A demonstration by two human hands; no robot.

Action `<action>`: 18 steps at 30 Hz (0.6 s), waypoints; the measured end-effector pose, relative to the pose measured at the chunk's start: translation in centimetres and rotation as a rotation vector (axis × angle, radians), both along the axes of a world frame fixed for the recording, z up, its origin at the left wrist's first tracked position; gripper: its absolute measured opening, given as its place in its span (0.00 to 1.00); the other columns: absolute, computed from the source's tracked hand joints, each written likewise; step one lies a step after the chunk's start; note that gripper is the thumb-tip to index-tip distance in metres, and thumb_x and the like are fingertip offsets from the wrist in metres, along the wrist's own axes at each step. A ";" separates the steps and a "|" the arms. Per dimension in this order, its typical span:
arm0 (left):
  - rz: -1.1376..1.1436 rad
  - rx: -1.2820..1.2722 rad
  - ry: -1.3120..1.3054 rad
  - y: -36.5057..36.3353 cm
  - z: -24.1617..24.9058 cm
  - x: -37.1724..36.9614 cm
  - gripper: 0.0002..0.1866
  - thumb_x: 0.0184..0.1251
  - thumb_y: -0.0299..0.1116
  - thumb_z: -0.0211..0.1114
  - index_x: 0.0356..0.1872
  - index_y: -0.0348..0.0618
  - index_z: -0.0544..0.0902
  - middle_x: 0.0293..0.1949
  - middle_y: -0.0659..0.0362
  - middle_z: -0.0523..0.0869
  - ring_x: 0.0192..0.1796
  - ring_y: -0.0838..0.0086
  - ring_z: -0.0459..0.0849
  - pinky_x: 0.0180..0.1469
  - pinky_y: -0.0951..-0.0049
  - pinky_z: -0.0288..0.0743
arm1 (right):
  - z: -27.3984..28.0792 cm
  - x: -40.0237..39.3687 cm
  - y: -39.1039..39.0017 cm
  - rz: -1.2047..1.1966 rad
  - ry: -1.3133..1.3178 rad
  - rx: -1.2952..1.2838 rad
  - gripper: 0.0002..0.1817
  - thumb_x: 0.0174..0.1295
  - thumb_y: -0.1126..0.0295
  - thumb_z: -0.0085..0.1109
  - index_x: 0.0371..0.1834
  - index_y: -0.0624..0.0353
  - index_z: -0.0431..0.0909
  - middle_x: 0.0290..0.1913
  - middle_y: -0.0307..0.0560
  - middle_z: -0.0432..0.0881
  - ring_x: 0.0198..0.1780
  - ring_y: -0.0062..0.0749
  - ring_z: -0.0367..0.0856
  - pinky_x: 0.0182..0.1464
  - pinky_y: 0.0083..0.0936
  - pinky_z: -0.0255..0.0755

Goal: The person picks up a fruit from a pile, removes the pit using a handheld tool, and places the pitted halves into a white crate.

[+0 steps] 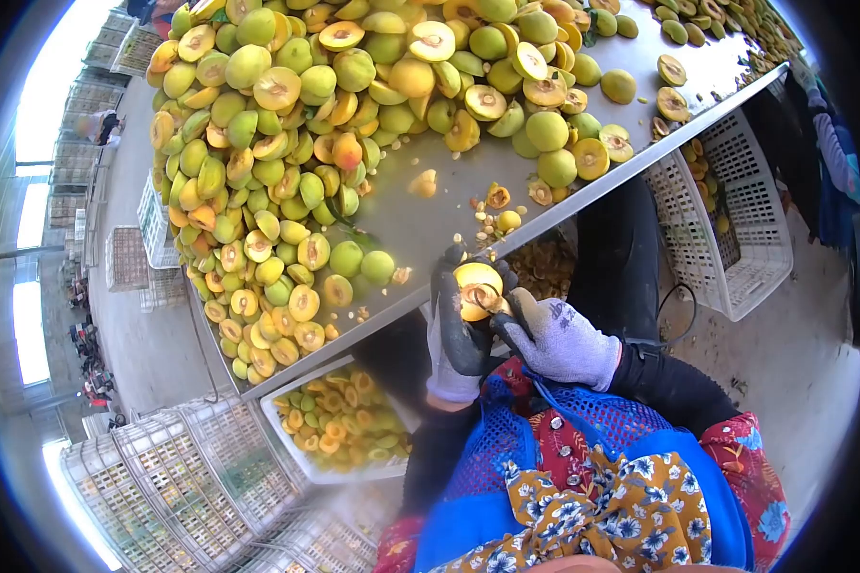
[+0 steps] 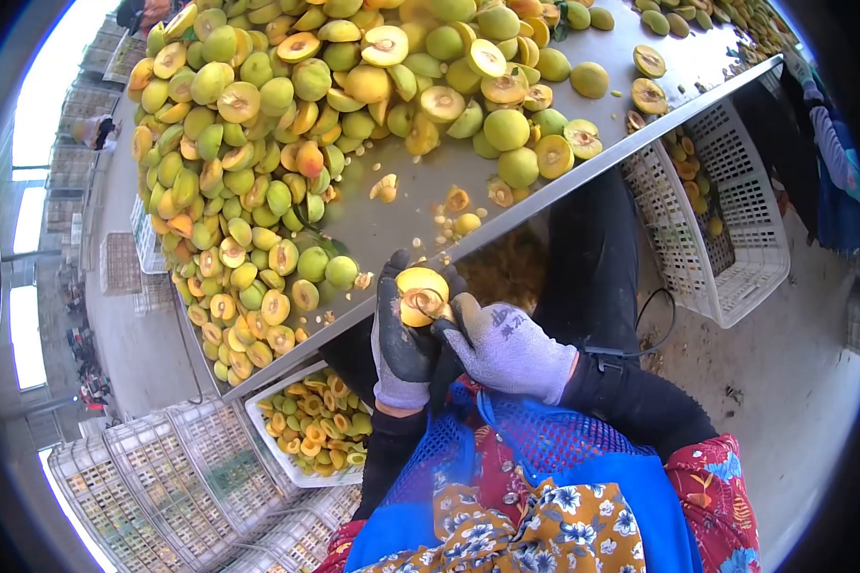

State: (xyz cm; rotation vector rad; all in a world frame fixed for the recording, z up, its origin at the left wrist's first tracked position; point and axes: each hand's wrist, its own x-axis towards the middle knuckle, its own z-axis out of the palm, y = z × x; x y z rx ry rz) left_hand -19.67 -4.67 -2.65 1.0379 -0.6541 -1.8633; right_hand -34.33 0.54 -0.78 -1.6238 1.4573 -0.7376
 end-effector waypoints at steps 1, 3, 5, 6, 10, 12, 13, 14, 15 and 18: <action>0.049 -0.015 0.008 0.2 0.4 -0.5 0.28 0.81 0.52 0.45 0.65 0.37 0.69 0.56 0.48 0.80 0.58 0.56 0.81 0.62 0.58 0.77 | -0.3 0.2 0.1 -0.015 -0.001 -0.028 0.16 0.72 0.62 0.53 0.44 0.67 0.69 0.21 0.63 0.77 0.26 0.59 0.79 0.28 0.48 0.69; 0.058 -0.054 0.005 0.6 0.6 -0.9 0.26 0.81 0.51 0.46 0.65 0.41 0.68 0.56 0.48 0.79 0.59 0.56 0.81 0.62 0.56 0.77 | -1.1 0.7 0.5 -0.066 -0.046 -0.043 0.16 0.72 0.61 0.53 0.43 0.67 0.70 0.22 0.62 0.77 0.24 0.56 0.79 0.29 0.47 0.70; 0.085 -0.119 -0.013 1.0 0.7 -1.6 0.24 0.81 0.50 0.46 0.65 0.42 0.68 0.56 0.49 0.79 0.60 0.57 0.80 0.63 0.55 0.77 | -1.8 1.2 0.6 -0.120 -0.222 -0.032 0.17 0.73 0.59 0.53 0.42 0.66 0.72 0.21 0.58 0.77 0.23 0.48 0.79 0.28 0.43 0.70; 0.109 -0.167 -0.028 1.2 0.6 -2.1 0.24 0.81 0.50 0.45 0.65 0.42 0.68 0.56 0.49 0.78 0.60 0.56 0.79 0.63 0.54 0.77 | -1.9 1.5 0.4 -0.147 -0.373 -0.017 0.18 0.74 0.57 0.52 0.42 0.65 0.73 0.21 0.54 0.77 0.22 0.42 0.78 0.27 0.39 0.70; 0.115 -0.176 0.043 1.3 0.8 -2.6 0.24 0.81 0.51 0.45 0.63 0.42 0.69 0.59 0.47 0.77 0.62 0.55 0.78 0.66 0.51 0.75 | 1.9 -1.3 -0.6 -0.050 -1.100 0.770 0.19 0.78 0.53 0.46 0.39 0.59 0.74 0.20 0.37 0.73 0.18 0.21 0.69 0.21 0.23 0.65; -0.037 0.018 0.103 0.3 0.8 -1.0 0.24 0.81 0.51 0.47 0.63 0.44 0.70 0.58 0.49 0.78 0.58 0.56 0.81 0.62 0.53 0.78 | 1.8 -1.5 -0.6 -0.056 -1.059 0.720 0.20 0.78 0.51 0.45 0.36 0.57 0.72 0.19 0.34 0.71 0.17 0.16 0.66 0.19 0.16 0.60; -0.110 0.115 0.132 -0.3 1.2 -0.2 0.23 0.81 0.51 0.48 0.64 0.45 0.70 0.57 0.50 0.78 0.56 0.57 0.83 0.61 0.54 0.79 | 1.4 -1.4 -0.4 -0.076 -1.028 0.760 0.21 0.78 0.51 0.45 0.36 0.57 0.72 0.19 0.34 0.70 0.17 0.16 0.67 0.19 0.17 0.60; -0.105 0.217 0.153 -0.7 2.1 0.0 0.24 0.80 0.51 0.50 0.61 0.42 0.72 0.51 0.50 0.82 0.51 0.60 0.86 0.55 0.57 0.83 | 1.4 -1.4 -0.4 -0.065 -1.006 0.758 0.21 0.77 0.50 0.47 0.37 0.58 0.74 0.20 0.34 0.71 0.18 0.15 0.68 0.20 0.16 0.61; -0.156 0.034 -0.072 -0.6 1.9 0.1 0.24 0.79 0.51 0.51 0.60 0.41 0.72 0.48 0.50 0.83 0.49 0.61 0.86 0.52 0.59 0.84 | 1.6 -1.3 -0.4 -0.054 -0.985 0.756 0.22 0.76 0.48 0.48 0.38 0.58 0.75 0.20 0.33 0.72 0.19 0.15 0.69 0.20 0.16 0.62; -0.173 -0.360 -0.506 -0.2 0.7 -0.3 0.23 0.79 0.50 0.52 0.58 0.39 0.73 0.42 0.50 0.85 0.42 0.63 0.88 0.45 0.64 0.86 | 0.9 -1.6 -0.6 0.020 -1.027 0.706 0.24 0.75 0.47 0.50 0.37 0.59 0.77 0.21 0.33 0.73 0.21 0.14 0.70 0.22 0.15 0.64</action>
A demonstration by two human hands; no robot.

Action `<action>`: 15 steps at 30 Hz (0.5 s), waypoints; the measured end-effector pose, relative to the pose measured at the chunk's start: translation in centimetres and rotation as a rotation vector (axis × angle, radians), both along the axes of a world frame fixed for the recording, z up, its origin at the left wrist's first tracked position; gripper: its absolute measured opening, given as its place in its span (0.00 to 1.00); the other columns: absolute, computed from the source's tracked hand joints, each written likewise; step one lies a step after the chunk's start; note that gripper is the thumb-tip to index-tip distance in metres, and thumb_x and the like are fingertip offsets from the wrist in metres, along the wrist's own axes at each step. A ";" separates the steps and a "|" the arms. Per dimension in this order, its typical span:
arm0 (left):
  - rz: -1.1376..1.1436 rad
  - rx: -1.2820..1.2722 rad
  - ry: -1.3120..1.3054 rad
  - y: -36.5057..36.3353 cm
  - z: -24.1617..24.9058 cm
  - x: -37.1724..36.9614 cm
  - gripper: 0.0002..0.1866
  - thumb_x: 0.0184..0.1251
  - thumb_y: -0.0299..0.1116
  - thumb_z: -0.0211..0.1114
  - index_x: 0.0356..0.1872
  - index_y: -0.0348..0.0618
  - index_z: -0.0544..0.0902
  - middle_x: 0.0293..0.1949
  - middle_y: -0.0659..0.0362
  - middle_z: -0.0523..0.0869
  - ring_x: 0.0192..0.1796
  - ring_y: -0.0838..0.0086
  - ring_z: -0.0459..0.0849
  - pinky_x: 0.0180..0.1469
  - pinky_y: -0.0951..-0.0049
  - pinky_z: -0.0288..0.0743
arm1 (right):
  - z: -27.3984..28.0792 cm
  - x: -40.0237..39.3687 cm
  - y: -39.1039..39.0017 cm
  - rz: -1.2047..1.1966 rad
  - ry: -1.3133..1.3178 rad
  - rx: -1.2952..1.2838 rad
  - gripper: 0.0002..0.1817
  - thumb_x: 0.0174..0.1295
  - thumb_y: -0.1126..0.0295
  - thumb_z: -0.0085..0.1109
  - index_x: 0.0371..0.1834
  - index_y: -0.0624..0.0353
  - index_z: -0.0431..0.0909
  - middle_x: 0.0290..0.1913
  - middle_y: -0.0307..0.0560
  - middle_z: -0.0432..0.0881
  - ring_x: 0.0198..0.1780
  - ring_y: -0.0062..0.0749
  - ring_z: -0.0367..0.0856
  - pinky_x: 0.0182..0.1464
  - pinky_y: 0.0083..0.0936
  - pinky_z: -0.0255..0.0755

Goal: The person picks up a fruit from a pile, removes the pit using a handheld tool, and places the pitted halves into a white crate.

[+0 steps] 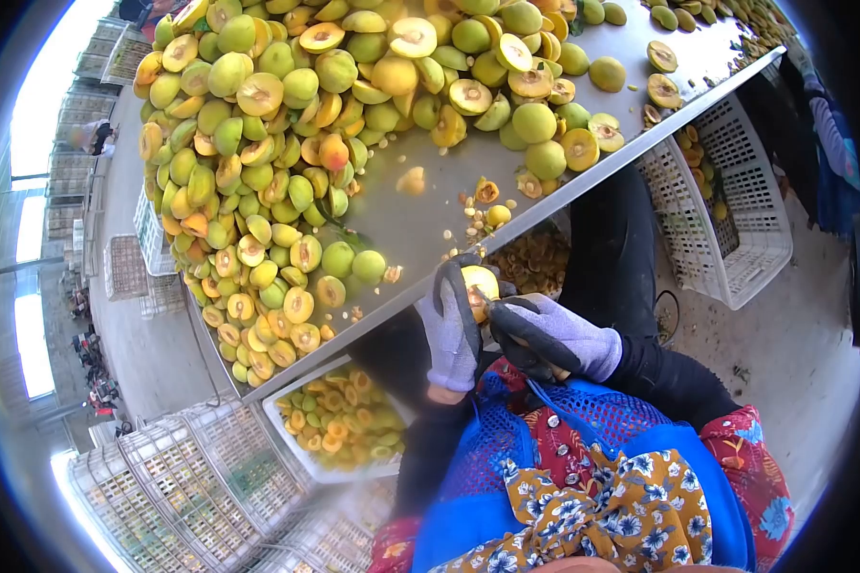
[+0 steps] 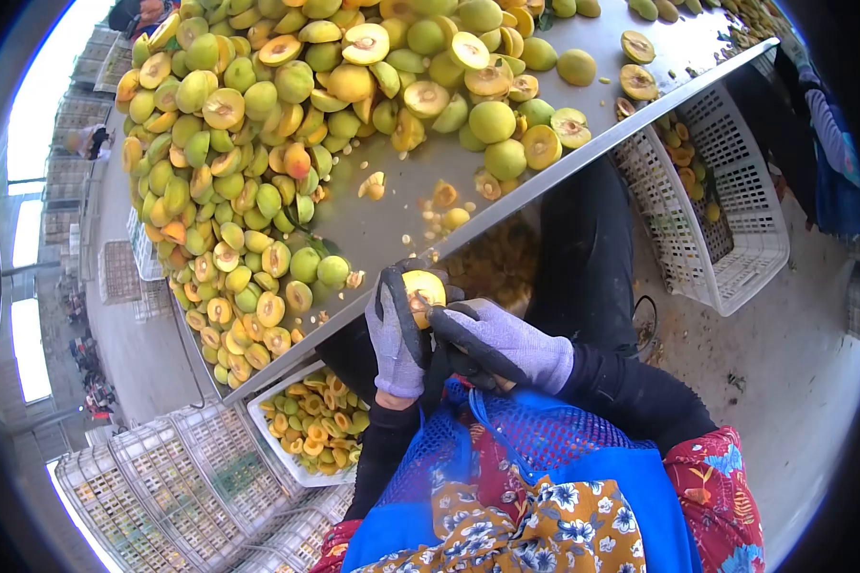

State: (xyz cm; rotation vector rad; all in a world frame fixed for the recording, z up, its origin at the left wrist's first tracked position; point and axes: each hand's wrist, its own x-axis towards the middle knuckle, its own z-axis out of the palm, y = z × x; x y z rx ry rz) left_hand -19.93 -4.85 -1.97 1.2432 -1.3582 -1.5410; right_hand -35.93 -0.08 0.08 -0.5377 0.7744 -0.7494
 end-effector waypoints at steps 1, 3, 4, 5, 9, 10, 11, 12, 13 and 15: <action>0.064 -0.032 0.028 0.3 -0.2 -0.4 0.23 0.80 0.49 0.52 0.58 0.38 0.74 0.41 0.51 0.84 0.40 0.64 0.87 0.43 0.66 0.85 | -0.2 -0.1 0.0 -0.002 -0.037 -0.027 0.24 0.75 0.46 0.49 0.37 0.59 0.77 0.21 0.34 0.73 0.21 0.13 0.70 0.23 0.15 0.64; 0.191 -0.047 0.103 1.1 -1.0 -1.2 0.21 0.81 0.46 0.50 0.55 0.36 0.75 0.40 0.52 0.83 0.37 0.66 0.87 0.40 0.68 0.85 | 0.6 -0.3 0.1 -0.038 -0.141 0.139 0.25 0.75 0.46 0.48 0.35 0.59 0.77 0.20 0.34 0.73 0.21 0.14 0.70 0.23 0.16 0.64; 0.252 -0.035 0.150 1.4 -1.5 -1.6 0.20 0.82 0.45 0.49 0.54 0.35 0.76 0.41 0.53 0.83 0.35 0.68 0.86 0.40 0.69 0.84 | 0.9 -0.4 0.1 -0.056 -0.193 0.219 0.25 0.75 0.46 0.48 0.35 0.59 0.77 0.20 0.35 0.74 0.21 0.14 0.70 0.23 0.16 0.65; 0.233 -0.008 0.092 1.5 -2.0 -1.5 0.20 0.82 0.44 0.48 0.54 0.36 0.76 0.41 0.53 0.83 0.36 0.68 0.86 0.40 0.70 0.84 | 0.5 -0.3 0.3 -0.029 -0.097 0.094 0.25 0.76 0.47 0.48 0.35 0.58 0.77 0.20 0.35 0.74 0.21 0.14 0.70 0.23 0.16 0.65; 0.184 0.127 0.056 1.9 -2.0 -1.4 0.19 0.83 0.43 0.46 0.53 0.36 0.75 0.41 0.53 0.83 0.37 0.69 0.86 0.42 0.71 0.84 | -1.6 -0.2 1.3 0.036 -0.144 0.080 0.22 0.76 0.48 0.47 0.38 0.57 0.76 0.17 0.35 0.70 0.15 0.17 0.68 0.16 0.16 0.61; 0.180 0.163 0.131 2.1 -2.4 -1.4 0.19 0.83 0.43 0.46 0.54 0.36 0.75 0.41 0.53 0.83 0.37 0.69 0.86 0.42 0.70 0.84 | -1.6 -0.6 1.3 0.046 -0.367 0.309 0.22 0.76 0.49 0.46 0.39 0.57 0.74 0.17 0.34 0.68 0.14 0.17 0.66 0.14 0.16 0.59; 0.168 0.182 0.196 2.2 -2.4 -1.5 0.19 0.83 0.44 0.46 0.54 0.36 0.75 0.41 0.52 0.84 0.37 0.69 0.86 0.43 0.70 0.84 | -1.7 -0.9 1.4 0.056 -0.588 0.538 0.21 0.77 0.49 0.46 0.40 0.57 0.73 0.16 0.33 0.66 0.12 0.18 0.64 0.12 0.15 0.57; 0.157 0.203 0.261 2.3 -2.5 -1.5 0.20 0.83 0.45 0.45 0.54 0.37 0.75 0.41 0.52 0.84 0.38 0.68 0.87 0.43 0.69 0.84 | -2.7 -0.6 1.4 0.096 -0.857 0.647 0.22 0.77 0.49 0.43 0.41 0.59 0.72 0.15 0.33 0.64 0.10 0.17 0.61 0.11 0.14 0.56; 0.137 0.207 0.316 2.2 -2.4 -1.6 0.21 0.83 0.46 0.45 0.54 0.37 0.75 0.41 0.52 0.84 0.38 0.68 0.87 0.44 0.69 0.84 | -3.3 -0.4 1.6 0.097 -0.940 0.671 0.22 0.77 0.49 0.44 0.40 0.58 0.73 0.15 0.33 0.64 0.10 0.17 0.61 0.11 0.14 0.56; 0.097 0.215 0.368 2.3 -2.5 -1.7 0.23 0.83 0.49 0.43 0.53 0.39 0.75 0.41 0.52 0.84 0.39 0.67 0.86 0.46 0.68 0.84 | -4.0 0.0 2.0 0.098 -1.108 0.720 0.22 0.76 0.49 0.46 0.39 0.58 0.76 0.14 0.33 0.63 0.10 0.16 0.61 0.11 0.13 0.56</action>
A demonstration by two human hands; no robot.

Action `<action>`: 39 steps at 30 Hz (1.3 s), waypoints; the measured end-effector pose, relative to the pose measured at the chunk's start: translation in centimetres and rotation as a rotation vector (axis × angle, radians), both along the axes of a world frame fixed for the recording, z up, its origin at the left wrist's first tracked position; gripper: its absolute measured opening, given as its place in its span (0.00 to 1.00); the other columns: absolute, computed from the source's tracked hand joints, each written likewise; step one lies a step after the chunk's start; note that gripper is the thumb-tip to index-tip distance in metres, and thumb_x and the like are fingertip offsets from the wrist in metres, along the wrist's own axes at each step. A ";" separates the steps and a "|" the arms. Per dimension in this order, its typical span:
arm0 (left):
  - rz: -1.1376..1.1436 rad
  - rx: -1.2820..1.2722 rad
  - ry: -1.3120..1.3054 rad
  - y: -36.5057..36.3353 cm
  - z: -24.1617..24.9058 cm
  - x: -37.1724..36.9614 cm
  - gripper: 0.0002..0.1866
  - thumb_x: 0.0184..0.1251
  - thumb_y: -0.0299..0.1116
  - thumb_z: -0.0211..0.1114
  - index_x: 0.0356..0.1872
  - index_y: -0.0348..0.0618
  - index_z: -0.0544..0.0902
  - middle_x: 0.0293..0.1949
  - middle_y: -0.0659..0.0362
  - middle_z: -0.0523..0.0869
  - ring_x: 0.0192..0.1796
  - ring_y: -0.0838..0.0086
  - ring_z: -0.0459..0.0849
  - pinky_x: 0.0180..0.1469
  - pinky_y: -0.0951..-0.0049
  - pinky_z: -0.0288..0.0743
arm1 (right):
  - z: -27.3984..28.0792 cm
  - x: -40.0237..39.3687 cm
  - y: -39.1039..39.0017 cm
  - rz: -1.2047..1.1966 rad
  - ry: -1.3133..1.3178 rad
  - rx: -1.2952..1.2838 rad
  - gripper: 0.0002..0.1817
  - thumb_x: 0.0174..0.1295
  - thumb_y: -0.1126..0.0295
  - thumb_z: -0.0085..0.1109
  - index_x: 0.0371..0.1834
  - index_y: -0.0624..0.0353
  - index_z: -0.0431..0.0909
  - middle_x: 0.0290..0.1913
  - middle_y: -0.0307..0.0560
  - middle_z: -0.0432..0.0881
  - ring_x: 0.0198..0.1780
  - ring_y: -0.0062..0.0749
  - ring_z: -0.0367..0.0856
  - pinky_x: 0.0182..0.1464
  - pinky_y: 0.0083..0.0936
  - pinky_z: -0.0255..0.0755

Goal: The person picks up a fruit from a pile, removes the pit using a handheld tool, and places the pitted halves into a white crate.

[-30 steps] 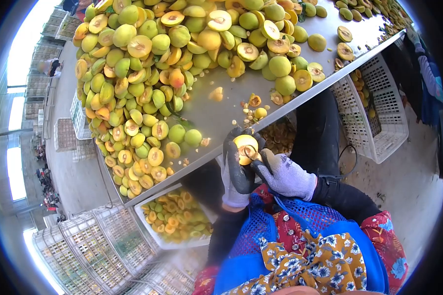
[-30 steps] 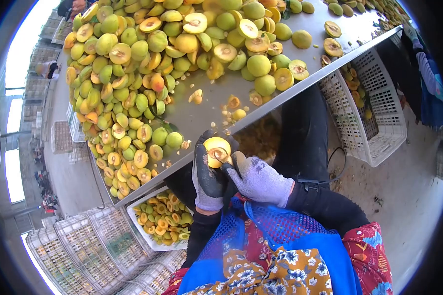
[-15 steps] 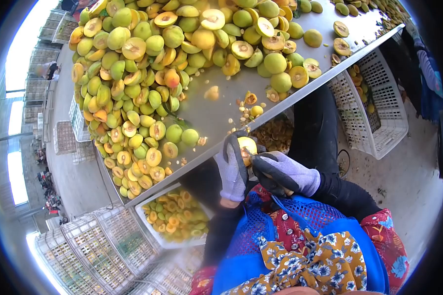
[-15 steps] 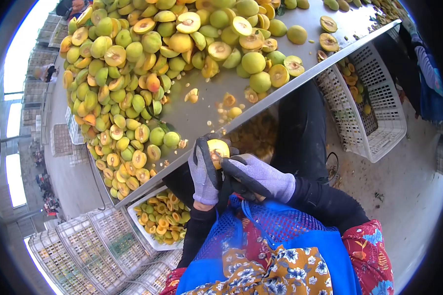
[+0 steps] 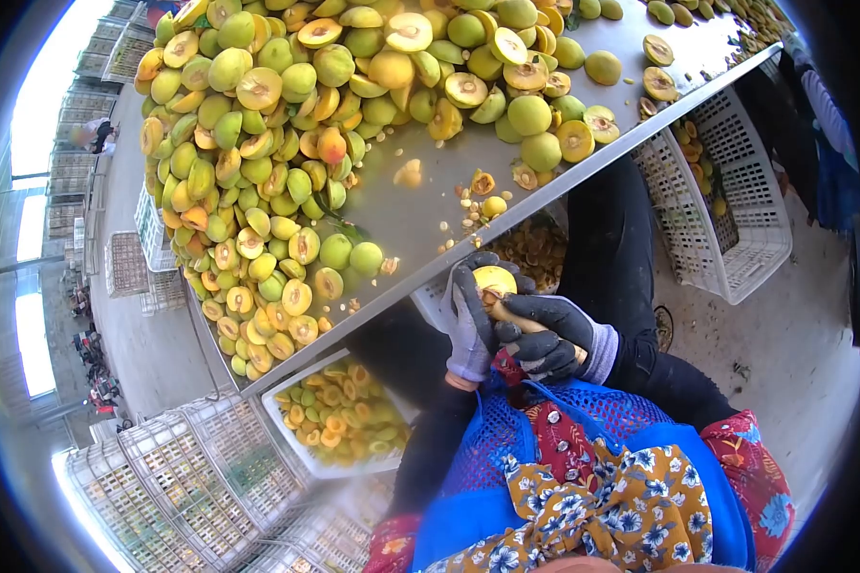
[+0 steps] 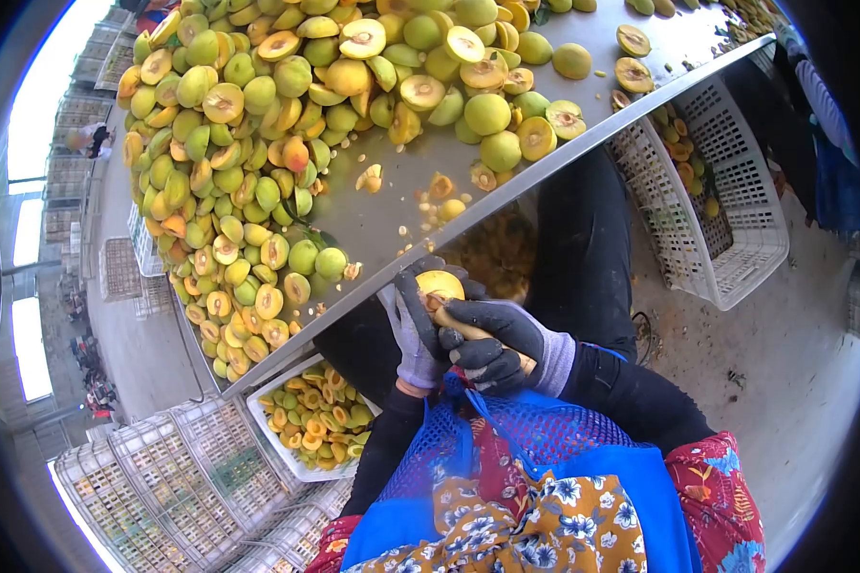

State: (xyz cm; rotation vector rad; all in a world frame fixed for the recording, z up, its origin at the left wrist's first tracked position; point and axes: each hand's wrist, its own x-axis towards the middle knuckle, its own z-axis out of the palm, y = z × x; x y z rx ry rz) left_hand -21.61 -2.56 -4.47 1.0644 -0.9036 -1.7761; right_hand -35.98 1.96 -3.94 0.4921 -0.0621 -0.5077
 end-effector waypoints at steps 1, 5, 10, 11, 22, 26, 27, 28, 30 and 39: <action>-0.017 -0.006 0.001 -0.1 -0.3 0.0 0.24 0.83 0.51 0.41 0.52 0.40 0.74 0.41 0.52 0.85 0.41 0.66 0.86 0.47 0.68 0.83 | -0.3 0.1 0.0 -0.009 -0.031 0.006 0.22 0.76 0.49 0.46 0.39 0.58 0.76 0.14 0.33 0.63 0.10 0.16 0.61 0.11 0.13 0.56; -0.032 0.046 0.019 -0.3 0.3 -0.6 0.27 0.83 0.54 0.36 0.53 0.42 0.74 0.42 0.52 0.85 0.44 0.66 0.85 0.50 0.68 0.82 | -0.8 0.2 0.2 -0.059 -0.146 0.019 0.21 0.76 0.50 0.45 0.39 0.57 0.74 0.14 0.33 0.63 0.10 0.15 0.62 0.11 0.13 0.57; -0.011 0.246 0.648 -1.1 -2.2 0.2 0.18 0.82 0.45 0.46 0.54 0.41 0.71 0.46 0.53 0.82 0.50 0.68 0.83 0.49 0.68 0.83 | 1.9 -0.9 0.7 -0.143 0.088 -0.310 0.20 0.77 0.51 0.45 0.39 0.59 0.73 0.14 0.34 0.65 0.10 0.17 0.63 0.10 0.14 0.58; -0.020 0.082 0.412 -0.7 -2.4 0.9 0.18 0.81 0.45 0.48 0.56 0.40 0.71 0.48 0.52 0.81 0.51 0.67 0.83 0.50 0.67 0.83 | 3.0 -0.8 0.4 -0.179 0.156 -0.434 0.21 0.76 0.51 0.45 0.39 0.61 0.72 0.15 0.35 0.67 0.10 0.18 0.63 0.11 0.15 0.58; 0.365 -0.249 -1.314 3.4 -0.6 22.9 0.23 0.75 0.44 0.57 0.60 0.35 0.73 0.49 0.42 0.79 0.50 0.45 0.78 0.56 0.53 0.73 | 1.0 -2.0 -0.3 -0.110 0.924 -0.429 0.19 0.75 0.55 0.51 0.54 0.60 0.75 0.18 0.34 0.70 0.15 0.14 0.66 0.18 0.14 0.56; 0.327 -0.329 -1.686 -0.3 5.1 17.9 0.20 0.74 0.39 0.58 0.59 0.34 0.76 0.52 0.40 0.80 0.53 0.48 0.79 0.58 0.55 0.72 | 0.3 -1.5 -1.0 -0.035 0.877 -0.326 0.21 0.75 0.55 0.51 0.63 0.57 0.72 0.18 0.34 0.71 0.15 0.14 0.67 0.17 0.13 0.57; 0.333 -0.347 -1.575 -2.3 5.5 16.1 0.19 0.74 0.37 0.59 0.57 0.34 0.78 0.51 0.40 0.81 0.52 0.49 0.81 0.57 0.56 0.73 | 0.2 -1.3 -1.1 -0.046 0.837 -0.337 0.21 0.76 0.54 0.51 0.62 0.57 0.73 0.19 0.35 0.71 0.14 0.15 0.67 0.17 0.13 0.57; 0.229 -0.505 -1.596 -4.2 4.4 15.4 0.20 0.73 0.39 0.60 0.58 0.36 0.78 0.54 0.41 0.81 0.54 0.48 0.80 0.57 0.55 0.73 | 0.0 -1.2 -1.2 -0.060 0.799 -0.348 0.20 0.76 0.54 0.50 0.61 0.56 0.73 0.19 0.35 0.71 0.14 0.15 0.67 0.17 0.13 0.57; -0.010 -0.523 -1.690 -8.1 1.9 13.3 0.26 0.68 0.47 0.63 0.62 0.44 0.77 0.55 0.44 0.81 0.57 0.48 0.80 0.58 0.55 0.74 | -0.5 -1.5 -0.7 -0.077 0.751 -0.365 0.20 0.76 0.53 0.49 0.58 0.56 0.74 0.19 0.35 0.72 0.14 0.15 0.67 0.16 0.13 0.57; -0.247 -0.533 -1.385 -12.2 -2.7 11.7 0.28 0.58 0.47 0.73 0.53 0.40 0.78 0.49 0.45 0.84 0.54 0.50 0.81 0.57 0.55 0.73 | -0.2 -1.9 -2.7 -0.187 0.983 -0.415 0.24 0.75 0.49 0.48 0.49 0.62 0.77 0.20 0.36 0.74 0.17 0.16 0.69 0.19 0.14 0.61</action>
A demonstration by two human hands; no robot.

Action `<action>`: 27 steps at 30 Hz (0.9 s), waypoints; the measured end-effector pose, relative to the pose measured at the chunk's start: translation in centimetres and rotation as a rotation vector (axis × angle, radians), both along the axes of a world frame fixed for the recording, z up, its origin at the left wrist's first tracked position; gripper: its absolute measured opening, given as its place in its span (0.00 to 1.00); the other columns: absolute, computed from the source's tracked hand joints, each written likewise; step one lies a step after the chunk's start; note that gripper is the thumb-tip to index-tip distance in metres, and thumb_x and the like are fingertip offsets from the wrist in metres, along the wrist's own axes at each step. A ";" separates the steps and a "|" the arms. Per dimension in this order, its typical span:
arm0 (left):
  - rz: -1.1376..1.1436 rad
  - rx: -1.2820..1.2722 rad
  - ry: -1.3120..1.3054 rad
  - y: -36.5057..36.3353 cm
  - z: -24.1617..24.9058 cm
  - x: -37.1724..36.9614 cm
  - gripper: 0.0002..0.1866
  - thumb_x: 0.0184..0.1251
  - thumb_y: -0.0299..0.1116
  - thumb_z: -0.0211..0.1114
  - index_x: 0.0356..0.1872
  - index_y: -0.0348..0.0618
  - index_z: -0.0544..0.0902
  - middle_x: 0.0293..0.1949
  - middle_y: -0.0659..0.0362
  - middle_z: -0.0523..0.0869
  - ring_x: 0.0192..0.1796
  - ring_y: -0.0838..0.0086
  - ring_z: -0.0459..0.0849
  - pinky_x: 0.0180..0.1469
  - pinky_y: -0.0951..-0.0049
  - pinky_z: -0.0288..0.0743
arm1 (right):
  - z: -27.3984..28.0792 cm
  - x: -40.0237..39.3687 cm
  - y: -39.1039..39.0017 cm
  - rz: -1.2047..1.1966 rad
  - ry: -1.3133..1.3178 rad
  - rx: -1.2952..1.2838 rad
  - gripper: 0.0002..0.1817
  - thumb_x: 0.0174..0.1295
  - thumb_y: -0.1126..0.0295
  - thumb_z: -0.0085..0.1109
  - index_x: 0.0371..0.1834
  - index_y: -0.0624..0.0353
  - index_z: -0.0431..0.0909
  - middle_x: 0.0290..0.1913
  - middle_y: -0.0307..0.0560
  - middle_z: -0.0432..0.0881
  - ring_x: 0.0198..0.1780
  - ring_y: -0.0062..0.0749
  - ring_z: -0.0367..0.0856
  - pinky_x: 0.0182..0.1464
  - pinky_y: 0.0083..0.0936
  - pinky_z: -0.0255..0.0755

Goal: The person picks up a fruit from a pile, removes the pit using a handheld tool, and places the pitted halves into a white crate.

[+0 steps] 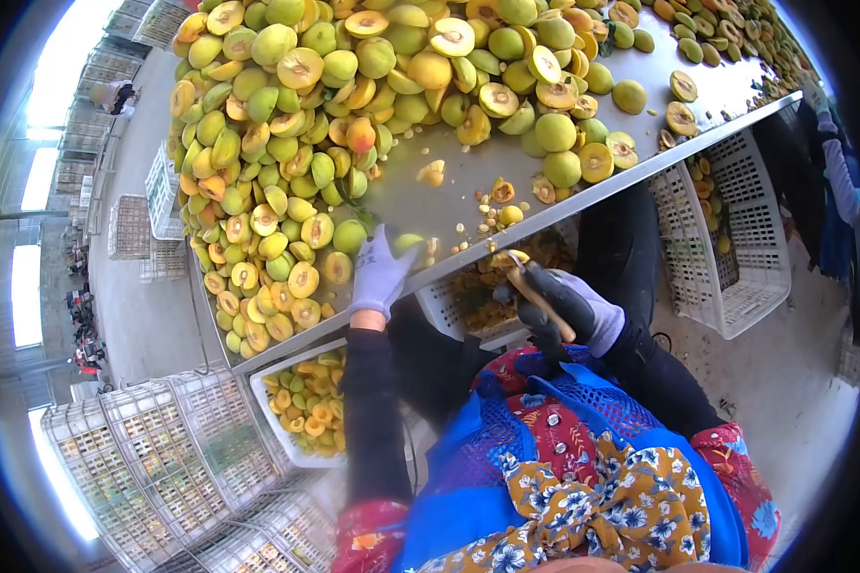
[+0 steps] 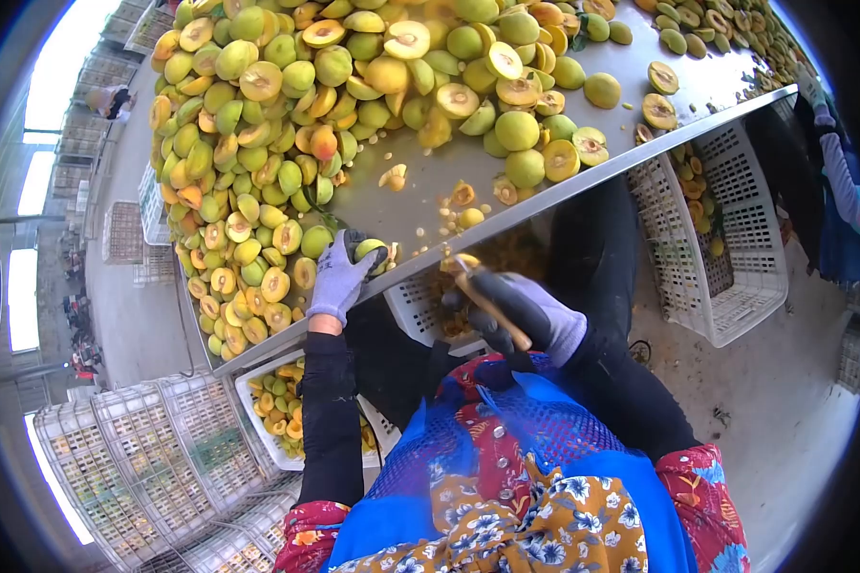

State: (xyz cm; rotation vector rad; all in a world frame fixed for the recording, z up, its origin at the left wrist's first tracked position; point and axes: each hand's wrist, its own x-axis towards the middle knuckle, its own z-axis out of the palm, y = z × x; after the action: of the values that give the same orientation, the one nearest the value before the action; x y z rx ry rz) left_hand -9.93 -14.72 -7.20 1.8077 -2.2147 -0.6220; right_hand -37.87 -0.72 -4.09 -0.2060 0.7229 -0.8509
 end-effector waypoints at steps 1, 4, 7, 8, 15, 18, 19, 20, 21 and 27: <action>-0.004 0.049 0.003 0.2 0.0 0.1 0.28 0.57 0.47 0.74 0.53 0.40 0.78 0.49 0.45 0.84 0.54 0.50 0.81 0.57 0.55 0.74 | -0.1 0.2 -0.5 -0.037 0.027 0.027 0.24 0.74 0.49 0.49 0.49 0.63 0.78 0.21 0.36 0.75 0.18 0.16 0.70 0.20 0.14 0.62; -0.041 0.136 -0.029 -0.1 0.9 -0.4 0.28 0.56 0.46 0.75 0.52 0.40 0.78 0.48 0.46 0.84 0.54 0.51 0.81 0.57 0.57 0.74 | 0.6 0.4 0.2 0.016 0.014 0.027 0.25 0.75 0.46 0.47 0.48 0.60 0.77 0.18 0.33 0.70 0.15 0.17 0.66 0.18 0.15 0.60; -0.142 0.122 -0.114 -1.0 1.2 -0.8 0.28 0.55 0.46 0.76 0.50 0.39 0.78 0.46 0.47 0.84 0.53 0.54 0.81 0.56 0.59 0.75 | 1.2 -0.4 0.8 0.074 -0.090 0.021 0.25 0.75 0.46 0.48 0.46 0.60 0.77 0.18 0.32 0.68 0.14 0.17 0.65 0.16 0.16 0.58; -0.190 0.112 -0.113 -1.4 1.3 -0.8 0.28 0.55 0.47 0.77 0.49 0.39 0.78 0.45 0.49 0.84 0.51 0.57 0.82 0.54 0.61 0.76 | 1.2 -0.1 1.0 0.033 -0.017 0.050 0.25 0.75 0.46 0.48 0.45 0.60 0.77 0.18 0.32 0.69 0.14 0.16 0.65 0.16 0.16 0.58; 0.142 0.613 0.936 0.3 4.1 -2.1 0.25 0.63 0.49 0.74 0.47 0.38 0.78 0.39 0.64 0.80 0.39 0.80 0.80 0.40 0.78 0.78 | 2.9 -0.3 1.4 0.062 0.186 -0.123 0.23 0.74 0.47 0.51 0.41 0.59 0.78 0.19 0.32 0.71 0.16 0.12 0.67 0.17 0.14 0.59; 0.137 0.626 1.255 2.4 3.4 -2.7 0.28 0.72 0.58 0.60 0.55 0.42 0.76 0.41 0.60 0.81 0.35 0.76 0.81 0.30 0.77 0.74 | 4.1 0.1 0.7 0.086 0.233 -0.092 0.20 0.75 0.51 0.50 0.40 0.59 0.77 0.21 0.32 0.71 0.19 0.13 0.69 0.20 0.16 0.61; 0.228 0.744 1.430 3.2 3.4 -2.8 0.30 0.73 0.61 0.56 0.56 0.43 0.75 0.41 0.58 0.81 0.32 0.75 0.81 0.26 0.77 0.72 | 4.3 0.2 0.5 0.096 0.249 -0.070 0.19 0.75 0.52 0.50 0.39 0.59 0.76 0.21 0.32 0.71 0.20 0.14 0.70 0.21 0.17 0.62; 0.244 0.863 1.494 3.4 3.0 -2.6 0.31 0.74 0.62 0.53 0.57 0.44 0.75 0.42 0.58 0.81 0.32 0.73 0.81 0.27 0.75 0.72 | 3.9 0.4 0.5 0.090 0.378 -0.227 0.18 0.75 0.54 0.51 0.40 0.60 0.75 0.22 0.36 0.73 0.21 0.19 0.73 0.23 0.21 0.65; 0.269 0.983 1.549 3.6 3.2 -2.8 0.32 0.75 0.64 0.49 0.58 0.44 0.75 0.43 0.57 0.82 0.31 0.71 0.81 0.28 0.73 0.73 | 3.2 0.7 0.5 0.082 0.507 -0.384 0.17 0.75 0.55 0.51 0.41 0.60 0.74 0.22 0.40 0.75 0.22 0.24 0.75 0.24 0.25 0.67; 0.608 0.970 1.618 7.1 6.6 -8.2 0.38 0.76 0.68 0.38 0.65 0.44 0.72 0.49 0.52 0.84 0.46 0.65 0.84 0.48 0.66 0.81 | 4.6 1.8 0.9 0.134 1.220 -0.868 0.14 0.70 0.61 0.56 0.45 0.61 0.70 0.28 0.61 0.79 0.32 0.56 0.81 0.31 0.44 0.72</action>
State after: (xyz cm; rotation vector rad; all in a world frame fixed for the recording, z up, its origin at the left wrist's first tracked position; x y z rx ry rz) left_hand -18.16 -7.60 -0.65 1.0990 -0.2425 -2.0870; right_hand -36.11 0.18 0.54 -1.6296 1.3896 -0.8155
